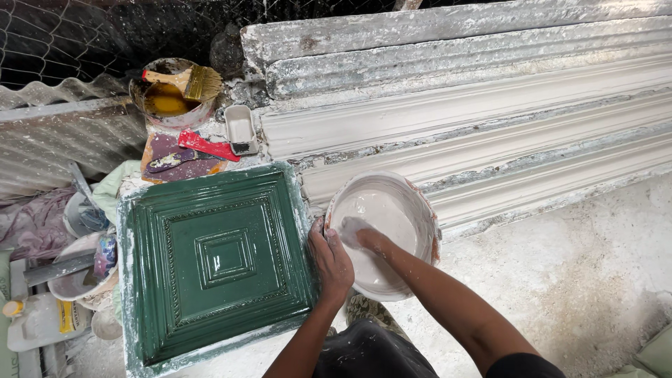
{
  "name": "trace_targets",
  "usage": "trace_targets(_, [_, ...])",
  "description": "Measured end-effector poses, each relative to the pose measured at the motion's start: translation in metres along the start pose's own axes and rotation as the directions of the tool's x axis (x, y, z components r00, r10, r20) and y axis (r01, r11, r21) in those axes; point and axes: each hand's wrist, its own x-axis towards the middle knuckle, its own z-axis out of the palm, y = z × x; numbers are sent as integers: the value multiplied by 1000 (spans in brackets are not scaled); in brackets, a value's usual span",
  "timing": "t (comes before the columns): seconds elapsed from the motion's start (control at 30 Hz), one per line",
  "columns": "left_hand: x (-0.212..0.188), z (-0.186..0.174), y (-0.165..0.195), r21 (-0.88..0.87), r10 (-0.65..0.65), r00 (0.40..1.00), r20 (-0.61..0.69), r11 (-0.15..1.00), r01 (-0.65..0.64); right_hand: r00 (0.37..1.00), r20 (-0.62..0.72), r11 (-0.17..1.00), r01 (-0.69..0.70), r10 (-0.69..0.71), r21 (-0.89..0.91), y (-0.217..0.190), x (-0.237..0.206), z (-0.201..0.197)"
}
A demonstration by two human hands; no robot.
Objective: The person pours water from a pink plastic cup into a bowl, cuts open a gypsum powder bag with a knife, scoops gypsum powder into the bowl by hand, and mixes a plaster slurry with their hand. They then apply the slurry onto a green square mold panel and handle long molded plaster pieces on the workbench.
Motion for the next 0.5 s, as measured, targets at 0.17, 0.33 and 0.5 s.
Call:
trace_targets(0.17, [0, 1, -2, 17, 30, 999, 14, 999, -31, 994, -34, 979, 93, -101, -182, 7, -5, -5])
trace_targets(0.33, [0, 1, -2, 8, 42, 999, -5, 999, -42, 983, 21, 895, 175, -183, -409, 13, -18, -17])
trace_targets(0.5, [-1, 1, -3, -13, 48, 998, -29, 999, -48, 989, 139, 890, 111, -54, -443, 9, -37, -42])
